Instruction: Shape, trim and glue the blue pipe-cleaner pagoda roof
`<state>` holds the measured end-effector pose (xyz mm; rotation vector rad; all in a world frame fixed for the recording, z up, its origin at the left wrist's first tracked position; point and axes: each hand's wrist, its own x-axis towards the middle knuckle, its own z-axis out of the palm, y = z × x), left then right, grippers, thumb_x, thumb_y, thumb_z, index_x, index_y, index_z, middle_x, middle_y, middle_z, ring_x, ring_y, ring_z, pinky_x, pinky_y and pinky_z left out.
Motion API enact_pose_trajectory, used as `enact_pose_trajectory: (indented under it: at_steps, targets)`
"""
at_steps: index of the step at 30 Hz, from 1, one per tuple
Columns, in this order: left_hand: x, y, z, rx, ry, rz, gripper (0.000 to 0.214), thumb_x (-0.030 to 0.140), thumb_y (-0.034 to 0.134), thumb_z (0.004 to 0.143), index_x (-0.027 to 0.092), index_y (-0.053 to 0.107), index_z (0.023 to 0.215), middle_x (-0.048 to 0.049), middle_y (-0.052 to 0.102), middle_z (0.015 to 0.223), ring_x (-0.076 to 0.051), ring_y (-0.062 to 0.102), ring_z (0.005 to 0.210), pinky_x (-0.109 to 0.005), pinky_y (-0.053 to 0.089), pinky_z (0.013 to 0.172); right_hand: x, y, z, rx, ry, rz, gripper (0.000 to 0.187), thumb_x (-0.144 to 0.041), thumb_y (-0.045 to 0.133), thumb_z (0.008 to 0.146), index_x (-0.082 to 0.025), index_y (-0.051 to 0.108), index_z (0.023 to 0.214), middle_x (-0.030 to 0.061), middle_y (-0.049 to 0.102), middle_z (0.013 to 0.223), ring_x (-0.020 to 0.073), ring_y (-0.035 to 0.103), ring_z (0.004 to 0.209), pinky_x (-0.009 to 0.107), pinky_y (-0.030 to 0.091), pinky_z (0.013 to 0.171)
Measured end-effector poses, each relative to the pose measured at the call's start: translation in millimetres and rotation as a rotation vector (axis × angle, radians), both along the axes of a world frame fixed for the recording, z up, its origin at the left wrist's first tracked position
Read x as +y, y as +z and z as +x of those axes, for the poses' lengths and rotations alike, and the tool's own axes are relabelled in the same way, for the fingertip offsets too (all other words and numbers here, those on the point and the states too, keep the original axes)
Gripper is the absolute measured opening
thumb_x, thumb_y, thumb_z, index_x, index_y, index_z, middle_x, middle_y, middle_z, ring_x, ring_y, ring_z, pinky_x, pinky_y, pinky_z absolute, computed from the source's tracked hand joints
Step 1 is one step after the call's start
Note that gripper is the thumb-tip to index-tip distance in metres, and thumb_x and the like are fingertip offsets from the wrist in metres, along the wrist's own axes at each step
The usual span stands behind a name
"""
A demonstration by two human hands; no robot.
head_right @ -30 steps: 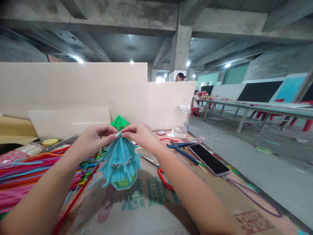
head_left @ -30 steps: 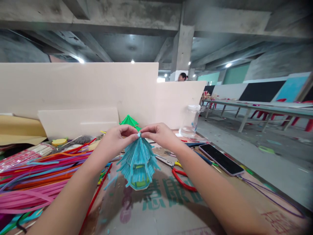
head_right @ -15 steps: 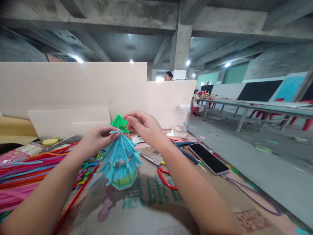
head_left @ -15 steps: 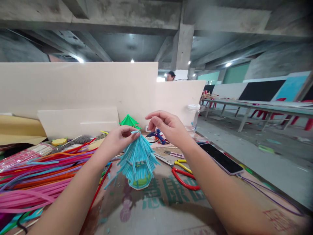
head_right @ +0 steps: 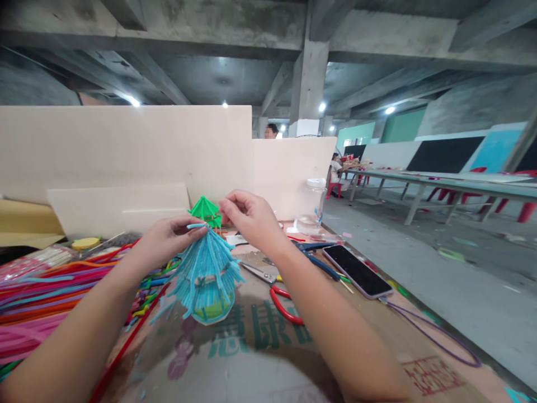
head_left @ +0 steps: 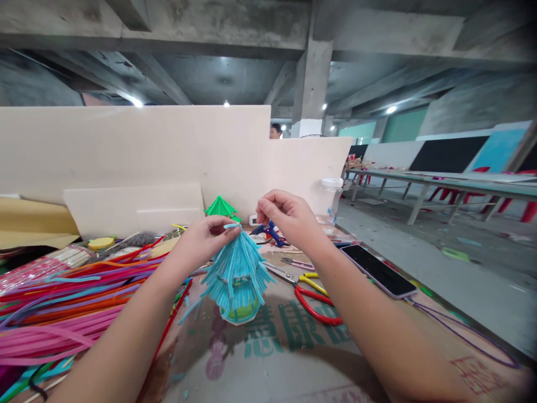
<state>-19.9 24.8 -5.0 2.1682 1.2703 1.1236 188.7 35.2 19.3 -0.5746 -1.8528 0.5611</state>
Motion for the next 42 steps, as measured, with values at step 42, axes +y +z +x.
enact_pose_trajectory:
  at_steps: [42]
  targets:
    - [-14.5, 9.5, 16.4, 0.09, 0.067, 0.156, 0.029, 0.042, 0.055, 0.084, 0.018, 0.071, 0.086, -0.0031, 0.072, 0.087, -0.021, 0.064, 0.083, -0.027, 0.046, 0.074, -14.6, -6.7, -14.0, -0.398, -0.374, 0.408, 0.008, -0.017, 0.056, 0.089, -0.018, 0.064, 0.088, 0.0022, 0.066, 0.083, 0.0147, 0.057, 0.08, 0.026, 0.039, 0.073]
